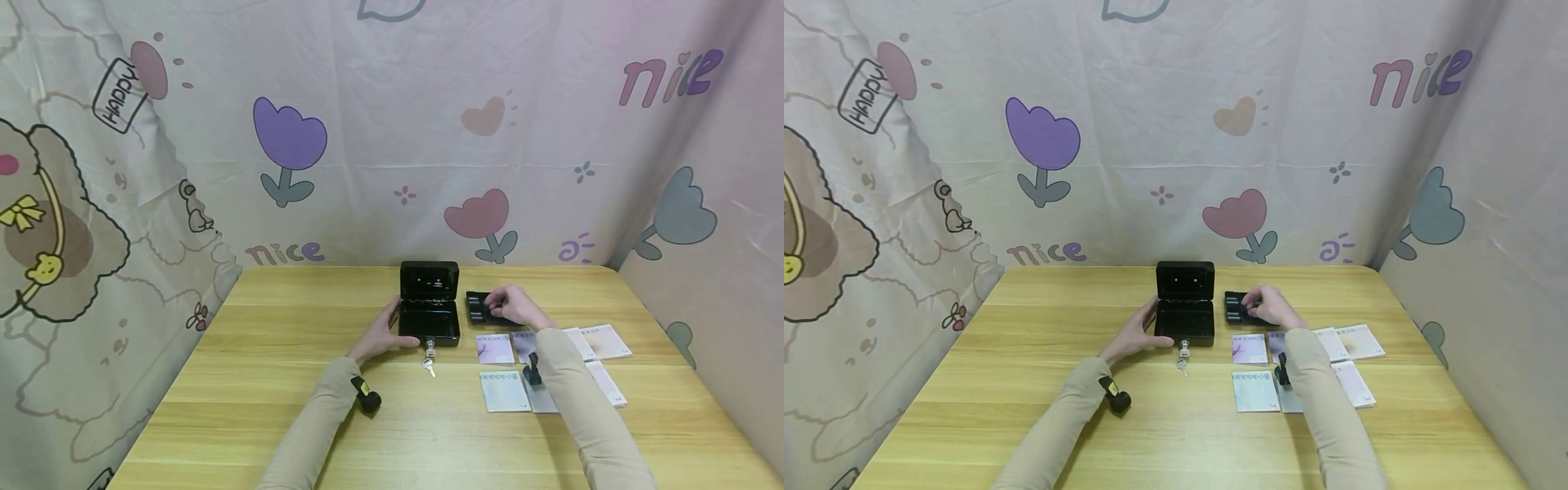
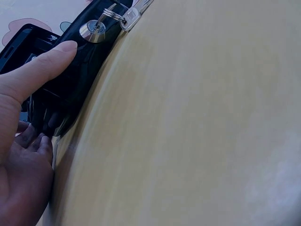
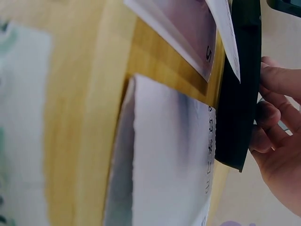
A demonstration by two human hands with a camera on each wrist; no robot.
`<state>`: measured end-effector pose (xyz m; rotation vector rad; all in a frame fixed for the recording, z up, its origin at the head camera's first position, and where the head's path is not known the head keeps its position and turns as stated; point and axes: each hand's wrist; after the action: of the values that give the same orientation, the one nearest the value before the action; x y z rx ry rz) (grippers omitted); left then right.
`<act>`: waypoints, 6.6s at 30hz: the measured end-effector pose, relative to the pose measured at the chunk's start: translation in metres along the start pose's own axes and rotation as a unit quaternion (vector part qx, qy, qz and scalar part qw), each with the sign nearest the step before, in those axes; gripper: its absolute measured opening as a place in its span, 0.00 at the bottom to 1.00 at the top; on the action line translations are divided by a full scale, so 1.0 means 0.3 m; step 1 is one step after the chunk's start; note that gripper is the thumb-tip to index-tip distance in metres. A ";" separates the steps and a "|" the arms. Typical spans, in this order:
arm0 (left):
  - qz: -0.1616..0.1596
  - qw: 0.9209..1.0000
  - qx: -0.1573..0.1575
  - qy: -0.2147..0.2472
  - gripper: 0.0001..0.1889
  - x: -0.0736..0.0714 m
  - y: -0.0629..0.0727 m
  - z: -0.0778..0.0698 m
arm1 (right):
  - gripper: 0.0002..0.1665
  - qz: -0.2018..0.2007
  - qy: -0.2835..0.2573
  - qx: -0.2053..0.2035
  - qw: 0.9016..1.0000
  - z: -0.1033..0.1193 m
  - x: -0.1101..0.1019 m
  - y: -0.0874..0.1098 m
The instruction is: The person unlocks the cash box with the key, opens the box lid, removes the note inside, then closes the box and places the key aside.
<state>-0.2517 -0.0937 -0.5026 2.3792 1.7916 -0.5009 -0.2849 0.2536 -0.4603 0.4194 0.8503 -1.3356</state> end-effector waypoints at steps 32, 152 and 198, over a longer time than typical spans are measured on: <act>-0.003 1.000 0.002 -0.001 0.61 0.001 0.002 0.004 | 0.07 -0.010 0.021 0.007 1.000 -0.001 0.016 0.007; -0.013 1.000 -0.002 0.025 0.61 0.012 -0.008 0.014 | 0.11 -0.048 0.085 -0.126 0.987 0.399 0.243 0.004; -0.013 1.000 0.000 0.017 0.60 0.011 -0.002 0.004 | 0.13 -0.029 0.090 -0.111 0.989 0.376 0.300 -0.005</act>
<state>-0.2516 -0.0911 -0.5049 2.3820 1.8389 -0.4653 -0.2529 0.1132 -0.4542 0.3454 1.1557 -1.2535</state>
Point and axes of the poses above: each hand's wrist, its own y-axis away from the middle knuckle, its own x-axis out of the palm, z = x × y, and after that the axes turned 10 degrees about -z, right-handed
